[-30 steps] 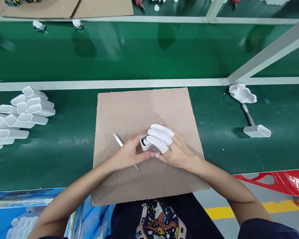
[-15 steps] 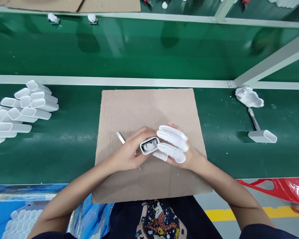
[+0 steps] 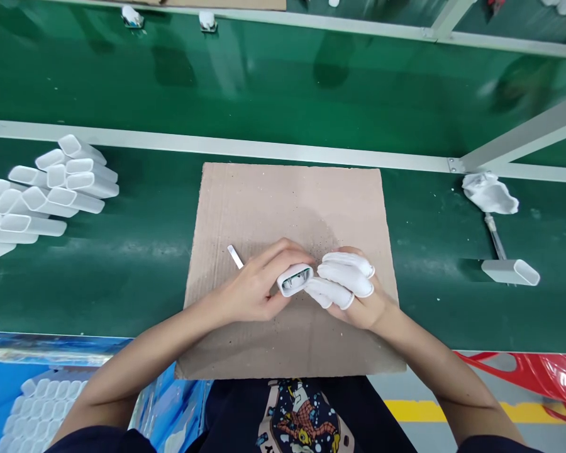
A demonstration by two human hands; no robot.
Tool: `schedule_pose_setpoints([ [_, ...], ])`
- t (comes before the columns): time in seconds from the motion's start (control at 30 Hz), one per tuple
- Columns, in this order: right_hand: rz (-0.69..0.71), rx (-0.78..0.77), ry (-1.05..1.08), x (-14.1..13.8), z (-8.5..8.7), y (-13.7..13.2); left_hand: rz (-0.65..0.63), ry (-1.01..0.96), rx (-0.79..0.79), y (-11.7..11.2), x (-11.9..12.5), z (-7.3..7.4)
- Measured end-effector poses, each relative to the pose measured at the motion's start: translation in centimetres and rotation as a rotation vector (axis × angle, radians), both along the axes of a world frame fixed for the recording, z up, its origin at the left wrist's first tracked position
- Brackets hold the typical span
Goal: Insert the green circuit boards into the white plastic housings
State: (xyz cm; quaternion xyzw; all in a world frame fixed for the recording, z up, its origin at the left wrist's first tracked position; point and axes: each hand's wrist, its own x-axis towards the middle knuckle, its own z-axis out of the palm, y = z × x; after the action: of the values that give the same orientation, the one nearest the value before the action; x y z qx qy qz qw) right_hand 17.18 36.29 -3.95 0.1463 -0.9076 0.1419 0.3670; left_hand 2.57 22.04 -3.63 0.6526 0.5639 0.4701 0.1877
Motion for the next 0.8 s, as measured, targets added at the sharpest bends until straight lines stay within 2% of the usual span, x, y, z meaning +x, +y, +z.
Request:
schedule_pose_setpoints([
  [0.27, -0.001, -0.104, -0.102, -0.3, 0.1, -0.5, 0.036, -0.009, -0.063, 0.1, 0.1, -0.6],
  [0.57, -0.058, -0.238, -0.108, -0.3, -0.5, -1.1, 0.028, -0.076, -0.090, 0.1, 0.1, 0.0],
  [0.67, -0.118, -0.193, -0.061, -0.3, -0.6, -1.4, 0.039, -0.086, -0.097, 0.0, 0.1, -0.1],
  [0.8, -0.194, 0.030, -0.057, -0.4, -0.6, -1.7, 0.083, -0.042, -0.145, 0.0, 0.2, -0.4],
])
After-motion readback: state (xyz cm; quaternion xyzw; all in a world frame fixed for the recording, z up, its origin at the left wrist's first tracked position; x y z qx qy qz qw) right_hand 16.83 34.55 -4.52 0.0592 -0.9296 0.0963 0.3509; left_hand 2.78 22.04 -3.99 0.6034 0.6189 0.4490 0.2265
